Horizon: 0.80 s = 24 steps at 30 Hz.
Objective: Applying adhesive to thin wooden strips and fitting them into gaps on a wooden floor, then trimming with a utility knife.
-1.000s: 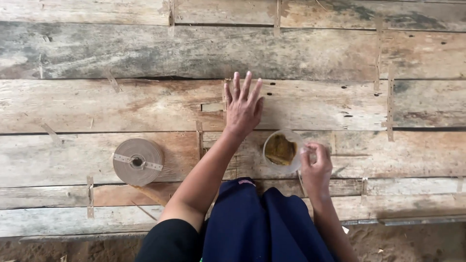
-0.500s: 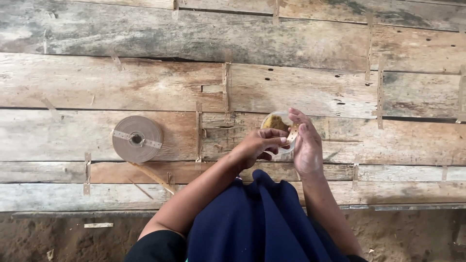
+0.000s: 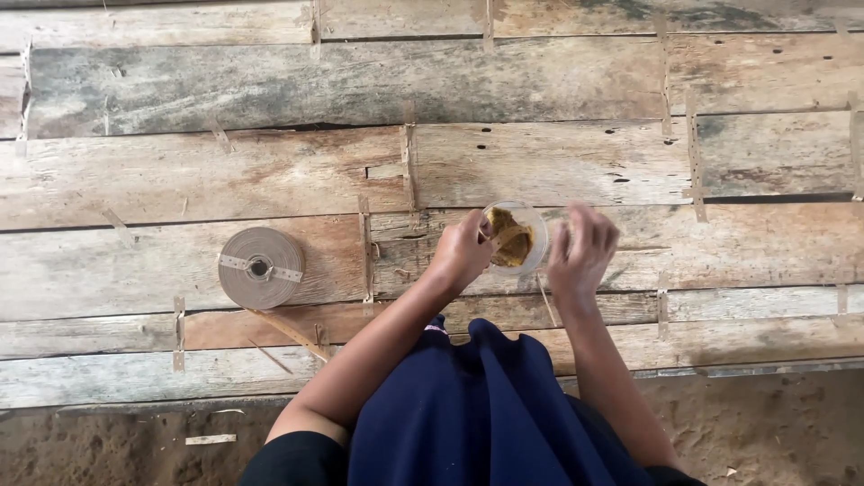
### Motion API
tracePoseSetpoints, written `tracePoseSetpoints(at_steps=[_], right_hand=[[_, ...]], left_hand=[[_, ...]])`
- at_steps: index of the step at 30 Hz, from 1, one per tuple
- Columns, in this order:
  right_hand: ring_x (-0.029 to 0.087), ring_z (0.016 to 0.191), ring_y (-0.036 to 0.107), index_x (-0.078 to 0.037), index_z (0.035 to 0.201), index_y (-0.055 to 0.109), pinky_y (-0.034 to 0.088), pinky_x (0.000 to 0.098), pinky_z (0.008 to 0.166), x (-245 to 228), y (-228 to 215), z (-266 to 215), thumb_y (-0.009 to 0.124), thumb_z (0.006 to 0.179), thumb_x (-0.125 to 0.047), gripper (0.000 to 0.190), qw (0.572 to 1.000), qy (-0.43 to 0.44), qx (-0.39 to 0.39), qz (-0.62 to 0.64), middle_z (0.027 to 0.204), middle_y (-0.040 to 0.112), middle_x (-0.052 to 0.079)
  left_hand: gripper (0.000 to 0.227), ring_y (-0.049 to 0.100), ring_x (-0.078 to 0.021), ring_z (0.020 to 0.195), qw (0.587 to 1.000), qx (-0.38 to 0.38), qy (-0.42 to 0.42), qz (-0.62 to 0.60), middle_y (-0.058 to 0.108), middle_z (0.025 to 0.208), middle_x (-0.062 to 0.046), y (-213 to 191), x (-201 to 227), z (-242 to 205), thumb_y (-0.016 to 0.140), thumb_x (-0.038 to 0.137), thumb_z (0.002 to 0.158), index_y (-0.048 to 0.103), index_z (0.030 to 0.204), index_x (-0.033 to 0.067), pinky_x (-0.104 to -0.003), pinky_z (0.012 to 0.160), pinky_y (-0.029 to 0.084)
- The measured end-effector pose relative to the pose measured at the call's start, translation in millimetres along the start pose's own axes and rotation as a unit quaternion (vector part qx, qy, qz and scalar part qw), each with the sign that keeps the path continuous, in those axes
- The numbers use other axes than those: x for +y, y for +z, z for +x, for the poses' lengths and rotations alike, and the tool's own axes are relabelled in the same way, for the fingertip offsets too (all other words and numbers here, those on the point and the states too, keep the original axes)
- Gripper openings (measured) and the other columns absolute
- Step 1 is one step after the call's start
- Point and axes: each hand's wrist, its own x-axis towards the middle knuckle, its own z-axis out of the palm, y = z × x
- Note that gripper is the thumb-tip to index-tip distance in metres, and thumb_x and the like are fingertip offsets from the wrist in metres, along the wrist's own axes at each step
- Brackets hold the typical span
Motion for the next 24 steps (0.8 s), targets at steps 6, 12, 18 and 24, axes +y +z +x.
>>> tracePoseSetpoints(at_steps=[6, 12, 18, 24], right_hand=[[0.031, 0.142, 0.049, -0.004, 0.151, 0.048, 0.015, 0.0632, 0.12, -85.1, -42.3, -16.6, 0.061, 0.087, -0.011, 0.066, 0.972, -0.12, -0.155, 0.129, 0.15, 0.057, 0.012], [0.032, 0.146, 0.045, 0.0, 0.148, 0.049, 0.018, 0.0732, 0.117, -74.6, -19.3, -32.6, 0.064, 0.088, -0.041, 0.075, 0.964, -0.164, -0.206, -0.044, 0.15, 0.056, 0.015], [0.032, 0.149, 0.041, -0.005, 0.144, 0.056, 0.017, 0.0775, 0.115, -82.6, -19.9, -27.8, 0.067, 0.086, -0.047, 0.072, 0.96, -0.146, -0.22, -0.092, 0.148, 0.059, 0.013], [0.037, 0.157, 0.024, -0.003, 0.152, 0.046, 0.011, 0.078, 0.116, -81.5, -22.0, -25.3, 0.056, 0.095, -0.055, 0.077, 0.936, -0.1, -0.324, -0.097, 0.154, 0.052, 0.017]], left_hand=[[0.025, 0.069, -0.0504, 0.104, 0.987, -0.011, 0.0, 0.158, 0.07, 0.101, -0.028, 4.7, 23.7, 14.0, 0.057, 0.032, 0.094, 0.049, 0.107, 0.0114, -0.058, 0.091, 0.057], [0.02, 0.071, -0.0475, 0.103, 0.961, -0.032, 0.02, 0.272, 0.071, 0.101, -0.022, 14.5, 24.7, 21.6, 0.051, 0.019, 0.093, 0.046, 0.11, 0.0098, -0.056, 0.088, 0.058], [0.025, 0.069, -0.0533, 0.102, 0.971, -0.059, 0.046, 0.229, 0.07, 0.101, -0.027, 17.5, 16.1, 24.4, 0.048, 0.019, 0.09, 0.046, 0.111, 0.0065, -0.06, 0.088, 0.056], [0.023, 0.067, -0.0574, 0.098, 0.978, -0.061, 0.06, 0.189, 0.068, 0.096, -0.029, -17.5, 36.0, -19.2, 0.048, 0.011, 0.086, 0.047, 0.109, 0.0091, -0.064, 0.084, 0.052]])
